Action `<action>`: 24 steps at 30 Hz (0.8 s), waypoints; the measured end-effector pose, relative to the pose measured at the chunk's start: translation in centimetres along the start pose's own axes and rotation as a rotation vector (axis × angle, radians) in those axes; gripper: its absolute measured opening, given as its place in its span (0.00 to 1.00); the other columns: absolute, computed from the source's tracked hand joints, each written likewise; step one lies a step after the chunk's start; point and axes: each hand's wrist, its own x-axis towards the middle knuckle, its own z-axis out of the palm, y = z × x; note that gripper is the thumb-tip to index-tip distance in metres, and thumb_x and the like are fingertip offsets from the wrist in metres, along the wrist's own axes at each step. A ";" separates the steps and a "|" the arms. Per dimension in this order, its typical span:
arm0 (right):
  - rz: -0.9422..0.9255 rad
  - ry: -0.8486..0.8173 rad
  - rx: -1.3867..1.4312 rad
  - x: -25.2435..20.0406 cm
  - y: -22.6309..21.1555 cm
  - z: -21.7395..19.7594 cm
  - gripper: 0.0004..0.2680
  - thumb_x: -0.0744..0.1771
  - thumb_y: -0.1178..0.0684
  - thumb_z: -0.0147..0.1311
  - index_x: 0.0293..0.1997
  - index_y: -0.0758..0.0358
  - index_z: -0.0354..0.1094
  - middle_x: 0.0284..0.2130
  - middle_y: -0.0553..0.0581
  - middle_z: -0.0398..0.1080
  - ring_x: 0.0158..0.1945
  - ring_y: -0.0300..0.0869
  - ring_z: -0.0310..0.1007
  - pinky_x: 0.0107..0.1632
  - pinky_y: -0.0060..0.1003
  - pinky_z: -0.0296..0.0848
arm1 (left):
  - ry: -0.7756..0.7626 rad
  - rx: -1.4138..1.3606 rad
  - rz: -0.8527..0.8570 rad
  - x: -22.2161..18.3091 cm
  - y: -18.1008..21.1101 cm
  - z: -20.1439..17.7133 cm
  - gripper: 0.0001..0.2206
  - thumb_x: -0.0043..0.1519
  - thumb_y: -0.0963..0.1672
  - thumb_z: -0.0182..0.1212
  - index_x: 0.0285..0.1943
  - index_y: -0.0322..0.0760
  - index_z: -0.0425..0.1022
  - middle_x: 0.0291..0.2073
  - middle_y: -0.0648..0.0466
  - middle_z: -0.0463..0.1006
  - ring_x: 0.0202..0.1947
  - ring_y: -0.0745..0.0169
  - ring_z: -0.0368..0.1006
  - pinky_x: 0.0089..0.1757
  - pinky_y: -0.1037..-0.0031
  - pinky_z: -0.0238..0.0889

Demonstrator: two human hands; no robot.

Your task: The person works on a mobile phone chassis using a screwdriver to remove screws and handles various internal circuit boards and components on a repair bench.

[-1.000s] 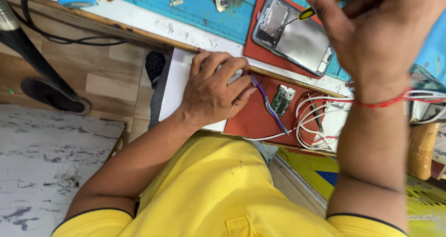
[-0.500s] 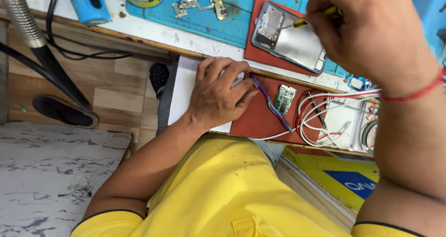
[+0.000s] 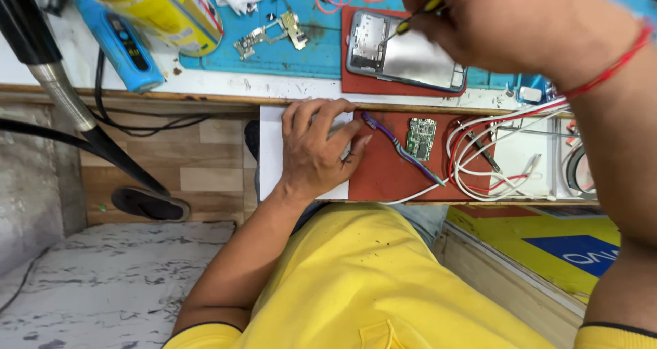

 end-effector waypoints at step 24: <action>0.049 0.087 0.197 -0.6 0.5 2.0 0.10 0.68 0.56 0.63 0.46 0.68 0.64 0.34 0.65 0.72 0.39 0.61 0.73 0.41 0.52 0.70 | -0.004 0.040 -0.002 -0.2 0.3 0.1 0.09 0.56 0.46 0.73 0.42 0.43 0.82 0.52 0.57 0.75 0.57 0.54 0.66 0.59 0.54 0.53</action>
